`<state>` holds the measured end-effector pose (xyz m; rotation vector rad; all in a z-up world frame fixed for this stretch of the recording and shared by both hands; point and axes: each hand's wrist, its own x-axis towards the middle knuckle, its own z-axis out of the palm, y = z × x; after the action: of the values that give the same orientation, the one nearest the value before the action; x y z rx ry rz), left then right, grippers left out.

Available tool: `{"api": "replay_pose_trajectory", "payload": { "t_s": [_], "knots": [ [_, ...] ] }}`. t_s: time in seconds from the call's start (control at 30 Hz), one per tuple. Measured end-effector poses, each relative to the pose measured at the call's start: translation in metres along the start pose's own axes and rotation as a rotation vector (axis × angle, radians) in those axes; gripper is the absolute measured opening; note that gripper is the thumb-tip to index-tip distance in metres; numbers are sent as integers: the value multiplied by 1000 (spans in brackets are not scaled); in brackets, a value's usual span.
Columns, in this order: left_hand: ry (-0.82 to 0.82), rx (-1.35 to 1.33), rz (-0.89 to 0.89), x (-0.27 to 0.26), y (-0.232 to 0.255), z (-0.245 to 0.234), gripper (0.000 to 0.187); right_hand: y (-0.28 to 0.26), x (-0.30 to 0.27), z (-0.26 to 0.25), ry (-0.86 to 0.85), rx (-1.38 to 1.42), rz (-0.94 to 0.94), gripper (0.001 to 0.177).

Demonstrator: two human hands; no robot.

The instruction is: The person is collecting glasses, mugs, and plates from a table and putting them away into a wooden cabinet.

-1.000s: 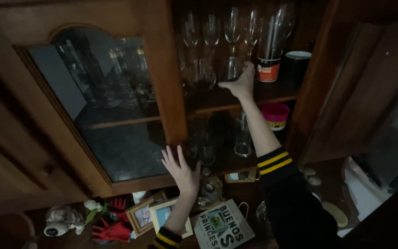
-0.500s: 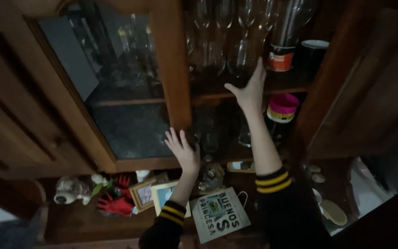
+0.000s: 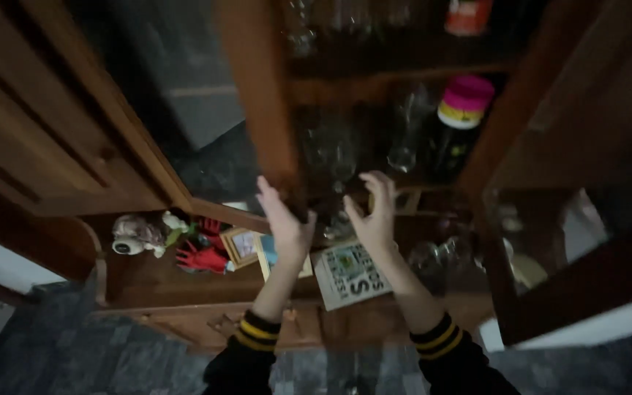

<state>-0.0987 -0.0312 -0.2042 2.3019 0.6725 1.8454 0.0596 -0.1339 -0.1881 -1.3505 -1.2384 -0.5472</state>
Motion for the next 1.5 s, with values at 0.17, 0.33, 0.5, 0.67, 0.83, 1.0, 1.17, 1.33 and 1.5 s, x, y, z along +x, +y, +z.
{"api": "replay_pose_trajectory", "payload": {
  "t_s": [0.17, 0.33, 0.5, 0.67, 0.83, 1.0, 1.17, 1.33, 1.5],
  "knots": [
    [-57, 40, -177, -47, 17, -84, 119, -24, -102, -16, -184, -7, 126, 45],
    [-111, -28, -202, -109, 23, -135, 117, -31, -177, -58, -330, 117, 221, 40],
    [-17, 242, -272, -157, -18, -168, 105, -20, -227, -105, -548, 172, 457, 37],
    [42, 292, -217, -161, -26, -172, 102, 4, -255, -157, -499, 238, 367, 33],
    [217, 341, -28, -179, 14, -124, 78, 55, -285, -213, -671, 176, 690, 28],
    [-17, -211, -121, -209, 98, -41, 56, 123, -298, -274, -895, -148, 868, 37],
    [-245, -254, -273, -270, 146, 38, 46, 240, -310, -288, -454, -82, 734, 39],
    [-378, -200, -494, -308, 197, 90, 34, 313, -287, -263, -296, -64, 786, 57],
    [-436, -215, -564, -327, 242, 108, 46, 377, -280, -212, -551, 51, 889, 96]
  ]
}}
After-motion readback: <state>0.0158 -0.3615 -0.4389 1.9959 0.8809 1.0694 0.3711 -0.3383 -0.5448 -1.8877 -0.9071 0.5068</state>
